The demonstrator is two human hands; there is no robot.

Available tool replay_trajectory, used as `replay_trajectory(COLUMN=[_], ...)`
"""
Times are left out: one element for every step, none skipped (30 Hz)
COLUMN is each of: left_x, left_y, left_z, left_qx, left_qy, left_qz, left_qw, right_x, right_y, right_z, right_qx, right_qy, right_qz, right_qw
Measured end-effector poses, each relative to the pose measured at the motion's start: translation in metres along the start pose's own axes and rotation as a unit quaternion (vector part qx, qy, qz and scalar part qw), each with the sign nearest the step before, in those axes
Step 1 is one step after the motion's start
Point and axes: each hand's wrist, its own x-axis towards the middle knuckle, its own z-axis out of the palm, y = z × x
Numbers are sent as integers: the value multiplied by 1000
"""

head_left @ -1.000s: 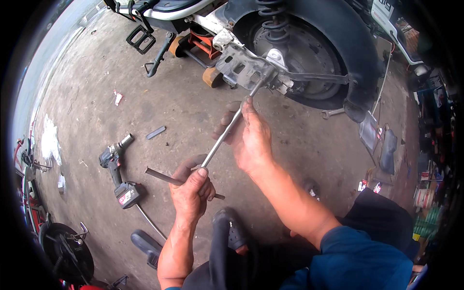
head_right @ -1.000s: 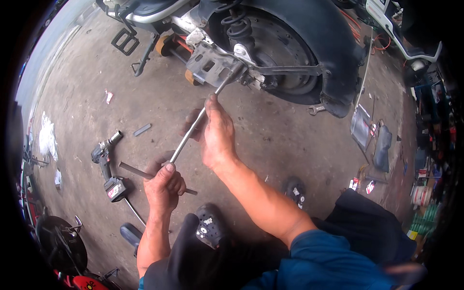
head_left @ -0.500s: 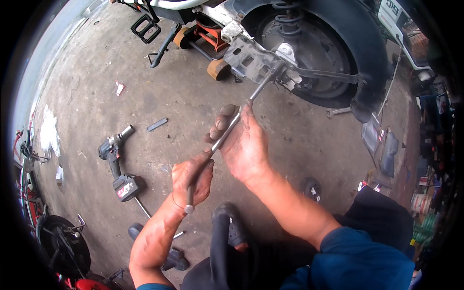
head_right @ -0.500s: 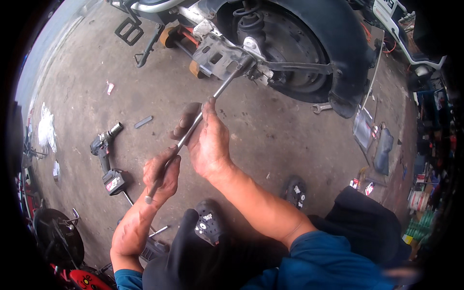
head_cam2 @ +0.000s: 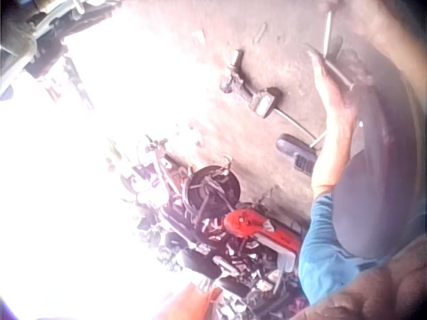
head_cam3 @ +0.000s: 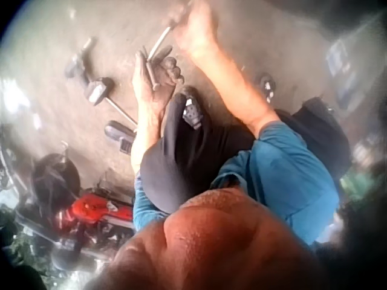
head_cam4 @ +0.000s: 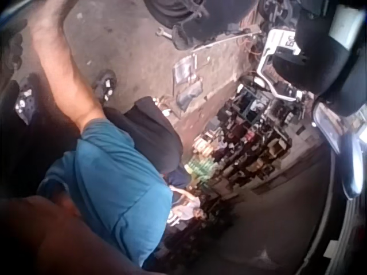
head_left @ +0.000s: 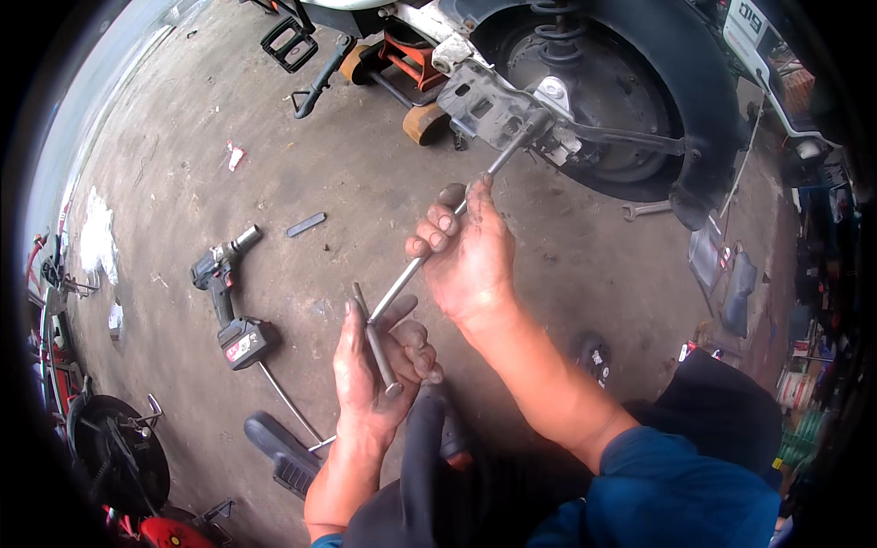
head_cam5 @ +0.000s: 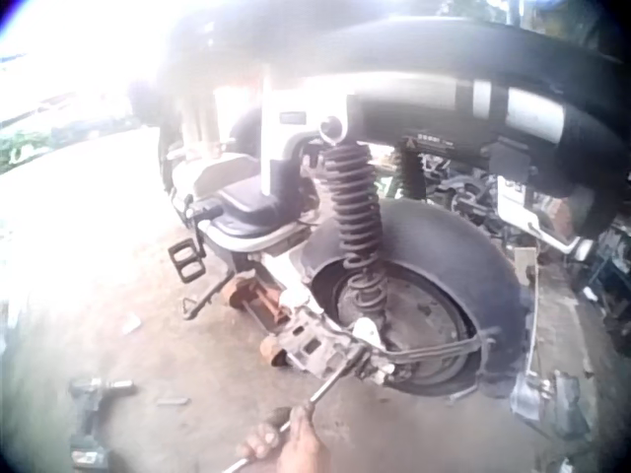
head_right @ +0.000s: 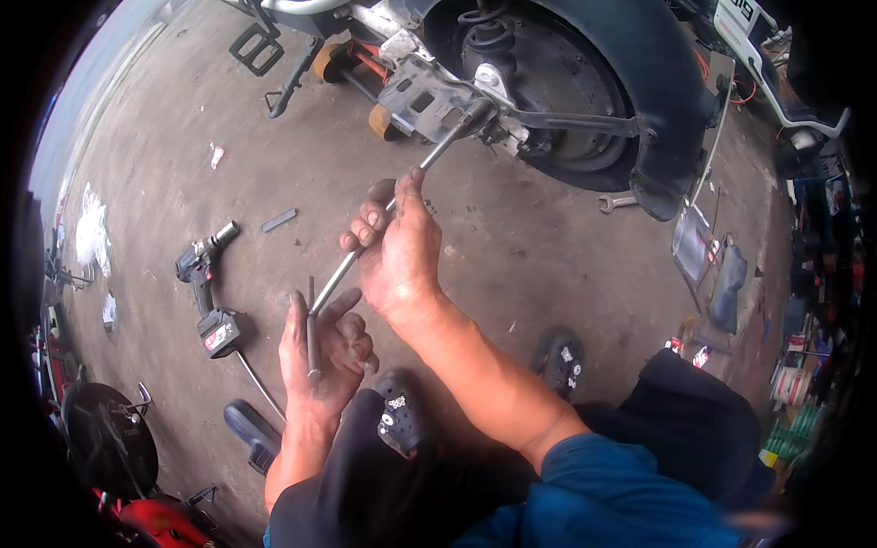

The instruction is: The person removes a metal bracket from a scooter using a T-handle socket wrench, retrieves a screwdriver from a tool area, and attaches a plastic cover onto the rear wheel assembly by hand and with the screwdriver.

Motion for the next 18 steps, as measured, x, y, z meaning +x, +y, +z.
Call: replay_trajectory(left_x=[8,11,16,22,23,27,28,28,30,36,41,48,50,52,52,52,53,53], left_y=[1,4,7,8,8,7,5,2,1,-2,-2,0,-1,0,1,2,3,4], left_z=[4,0,-2,-4,-5,-9,-11,-9,-10,-9,-10,-14,-16,-17,-18,-21,-24,-27], left_qx=[1,-42,-83,-80,-74,-57,-39,-12,18,27,38,87,138,147,145,157,169,185], left_qy=[8,24,42,30,21,2,-15,-20,-24,-22,-21,2,23,24,32,25,18,15], left_qz=[2,21,42,63,86,122,162,206,254,280,308,360,402,404,409,415,420,428], left_qw=[1000,999,995,994,993,991,986,978,967,959,950,929,905,902,900,896,891,884], right_x=[2,2,4,6,8,12,9,5,5,5,8,17,19,23,26,22,16,10], right_y=[-1,4,6,8,8,9,7,2,-1,-5,-7,-5,-5,-7,-5,4,12,20], right_z=[-5,-7,-9,-8,-8,-10,-5,6,6,6,3,-6,-7,-11,-13,-11,-9,-6], right_qx=[4,7,12,8,-4,7,1,-31,-34,-24,-19,-19,-19,-21,-23,-22,-49,-76], right_qy=[2,-23,-47,-39,-47,-73,-95,-75,-109,-108,-107,-141,-140,-151,-162,-162,-140,-117], right_qz=[6,18,30,32,22,24,20,-5,-1,1,11,21,26,19,11,20,2,-16], right_qw=[1000,1000,998,999,999,997,995,997,993,994,994,990,990,988,986,986,989,990])
